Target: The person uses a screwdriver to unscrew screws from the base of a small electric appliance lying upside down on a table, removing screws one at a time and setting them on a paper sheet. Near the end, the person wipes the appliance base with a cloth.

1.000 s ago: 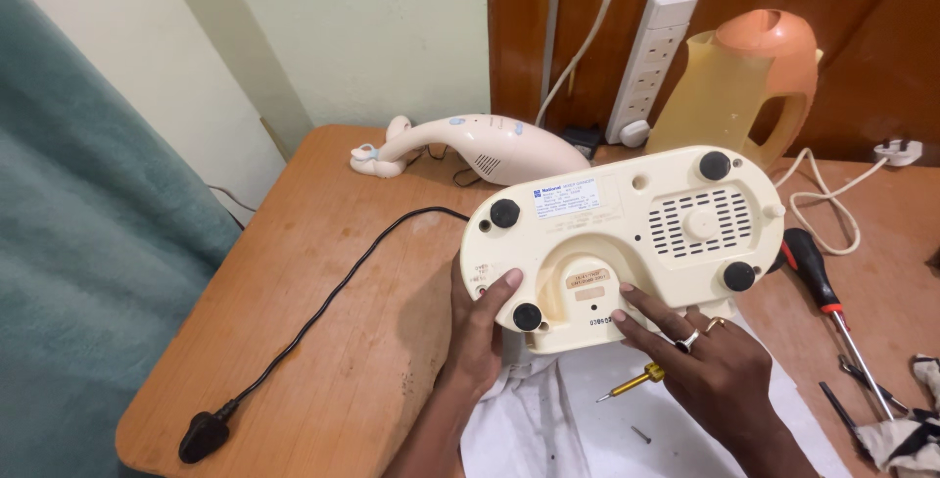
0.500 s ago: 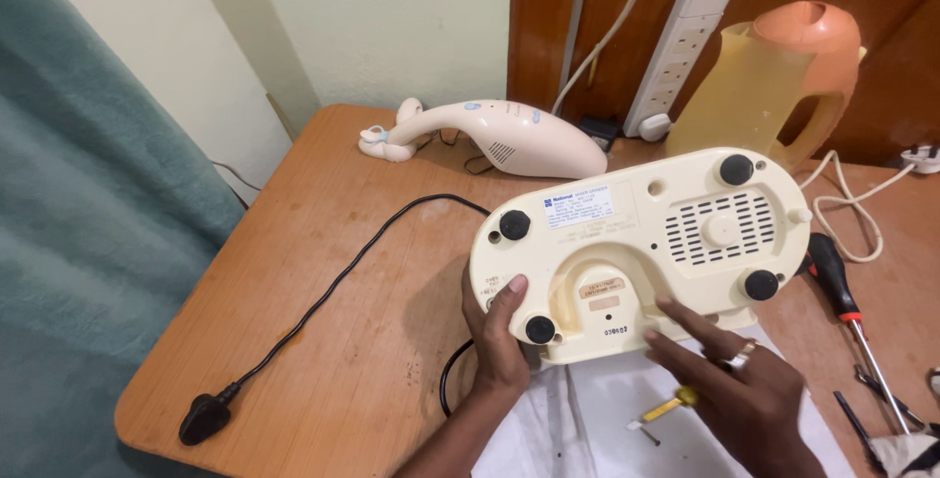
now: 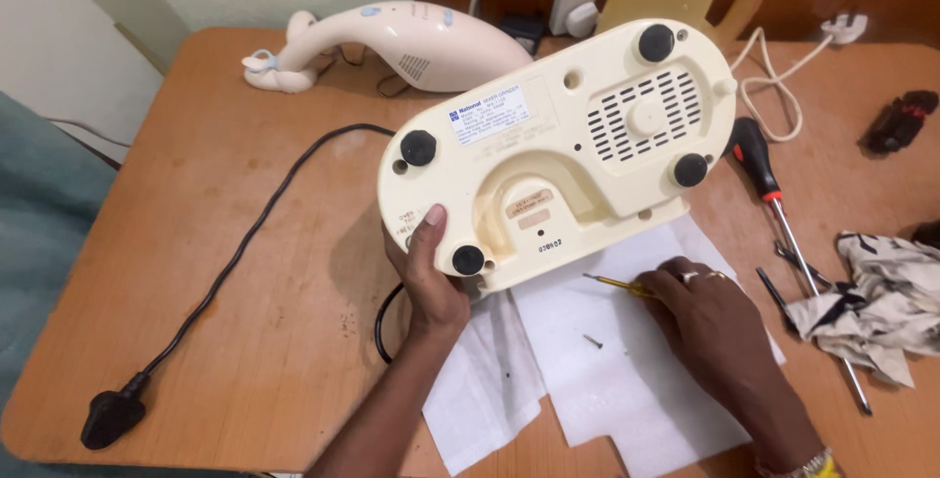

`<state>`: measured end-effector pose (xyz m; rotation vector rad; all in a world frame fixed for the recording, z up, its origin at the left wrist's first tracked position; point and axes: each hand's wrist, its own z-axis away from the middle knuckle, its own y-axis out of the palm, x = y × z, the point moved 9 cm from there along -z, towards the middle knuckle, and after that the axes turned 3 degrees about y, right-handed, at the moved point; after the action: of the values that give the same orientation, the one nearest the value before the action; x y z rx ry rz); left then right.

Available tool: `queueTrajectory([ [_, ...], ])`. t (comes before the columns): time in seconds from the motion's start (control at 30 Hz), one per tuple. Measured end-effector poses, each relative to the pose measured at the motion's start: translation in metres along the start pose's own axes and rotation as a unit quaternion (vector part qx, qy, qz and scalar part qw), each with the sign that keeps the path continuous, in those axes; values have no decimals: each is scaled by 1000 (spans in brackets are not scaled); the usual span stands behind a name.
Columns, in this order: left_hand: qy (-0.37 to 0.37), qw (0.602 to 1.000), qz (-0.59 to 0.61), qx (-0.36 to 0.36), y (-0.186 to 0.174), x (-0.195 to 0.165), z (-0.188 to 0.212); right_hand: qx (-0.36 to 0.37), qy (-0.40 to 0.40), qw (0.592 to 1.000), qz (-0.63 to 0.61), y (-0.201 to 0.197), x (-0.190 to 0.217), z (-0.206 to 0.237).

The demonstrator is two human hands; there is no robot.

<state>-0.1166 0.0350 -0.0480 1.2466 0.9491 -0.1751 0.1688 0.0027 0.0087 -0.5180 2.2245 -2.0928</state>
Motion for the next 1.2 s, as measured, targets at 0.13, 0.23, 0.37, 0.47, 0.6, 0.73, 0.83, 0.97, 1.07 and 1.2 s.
queueTrajectory([
  [0.13, -22, 999, -4, 23, 3, -2, 4, -21, -18, 1000, -12, -1, 14, 4],
  [0.23, -5, 998, -36, 52, -5, -3, 4, -26, -5, 996, -84, 16, 22, 23],
  [0.37, 54, 993, -68, 84, -4, -7, 4, 11, -16, 996, -93, 60, 30, 40],
  [0.47, 68, 991, -79, 86, 0, -8, 4, -10, -5, 995, -102, 86, 21, 40],
  [0.6, 64, 992, -84, 70, 3, -7, 3, -35, -46, 990, -129, 110, 0, 39],
  [0.73, 46, 993, -85, 66, 4, -6, 4, -64, 78, 955, -279, 126, -42, 44],
  [0.83, 35, 994, -79, 66, 6, -6, 4, -79, 134, 928, -340, 129, -56, 47],
  [0.97, 24, 995, -74, 60, 7, -6, 6, -53, 136, 906, -396, 118, -49, 42],
  [1.07, 12, 997, -58, 54, 7, -3, 5, -50, 100, 917, -382, 97, -31, 33],
  [1.2, -17, 999, -24, 39, 3, 5, 4, -93, -4, 881, -463, 56, 7, 26],
])
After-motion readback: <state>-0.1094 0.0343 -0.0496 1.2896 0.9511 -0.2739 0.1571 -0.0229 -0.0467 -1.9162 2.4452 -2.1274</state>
